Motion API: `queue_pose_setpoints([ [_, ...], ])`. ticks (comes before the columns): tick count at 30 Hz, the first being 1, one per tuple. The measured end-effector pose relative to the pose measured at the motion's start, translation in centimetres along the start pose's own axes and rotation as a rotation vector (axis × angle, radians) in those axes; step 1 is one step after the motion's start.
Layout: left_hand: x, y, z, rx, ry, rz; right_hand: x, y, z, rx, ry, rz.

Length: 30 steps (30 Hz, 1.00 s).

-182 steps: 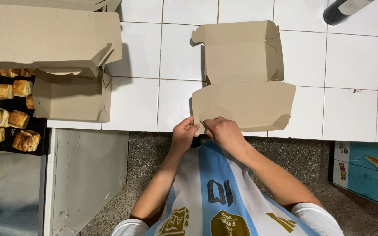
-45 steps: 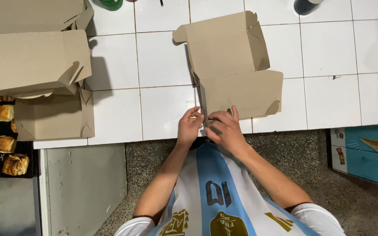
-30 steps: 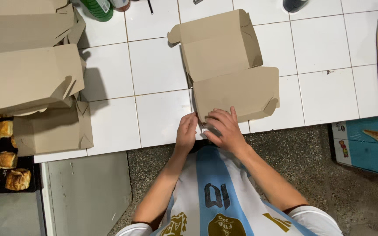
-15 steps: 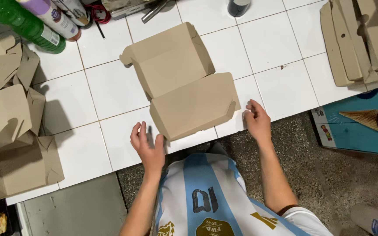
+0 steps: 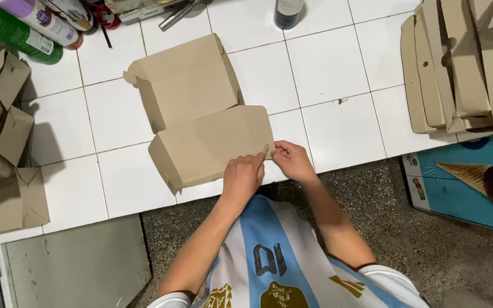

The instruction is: The person assembles flat cardboard boxes on a tiled counter by folding and interlocking the flaps. After completing one box, they place it on a stack and begin assembling another box in the same manner.

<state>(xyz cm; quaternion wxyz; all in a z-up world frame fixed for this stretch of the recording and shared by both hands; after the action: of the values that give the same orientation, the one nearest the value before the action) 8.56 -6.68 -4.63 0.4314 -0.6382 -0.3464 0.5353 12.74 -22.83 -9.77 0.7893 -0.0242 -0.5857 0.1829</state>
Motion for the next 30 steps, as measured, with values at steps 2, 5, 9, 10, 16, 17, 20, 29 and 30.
queue_pose_setpoints([
  [2,-0.9,-1.7,-0.2,0.028,-0.051,0.028,0.3,-0.2,0.2,0.006,-0.036,-0.049],
  [5,-1.4,-3.1,-0.4,0.049,-0.13,0.045,0.3,-0.1,0.8,-0.001,-0.062,-0.159],
  [9,-1.0,-2.6,-0.8,0.043,-0.204,0.051,-0.2,0.0,1.0,-0.021,-0.052,-0.258],
  [10,-1.1,-2.7,-0.9,0.041,-0.212,0.047,-0.3,0.2,0.9,-0.013,-0.053,-0.259],
  [16,-1.4,-2.2,-0.7,0.051,-0.225,-0.018,0.4,-0.1,1.5,-0.068,-0.126,-0.301],
  [17,-1.4,-1.9,-0.7,0.038,-0.225,-0.051,0.1,-0.1,1.6,-0.085,-0.139,-0.316],
  [20,-1.5,-1.5,-0.8,0.028,-0.221,-0.094,-1.1,0.1,1.7,-0.108,-0.176,-0.333],
  [29,-2.2,-1.0,-1.9,0.158,-0.18,-0.062,-1.6,-0.3,1.9,-0.175,-0.261,-0.333],
  [30,-2.1,-0.7,-2.0,0.191,-0.186,-0.072,-1.3,-0.4,2.0,-0.186,-0.292,-0.31],
])
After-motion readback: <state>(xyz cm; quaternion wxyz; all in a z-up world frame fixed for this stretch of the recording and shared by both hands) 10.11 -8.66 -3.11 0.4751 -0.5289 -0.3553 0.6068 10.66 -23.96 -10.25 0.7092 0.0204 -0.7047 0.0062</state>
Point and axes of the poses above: each hand's wrist, its own z-axis away from the middle knuckle, its own y-axis out of the palm, x = y × z, the point moved 6 cm from there along -z, towards the middle knuckle, and after that the axes turned 5 degrees about -y, right-handed, at the moved point
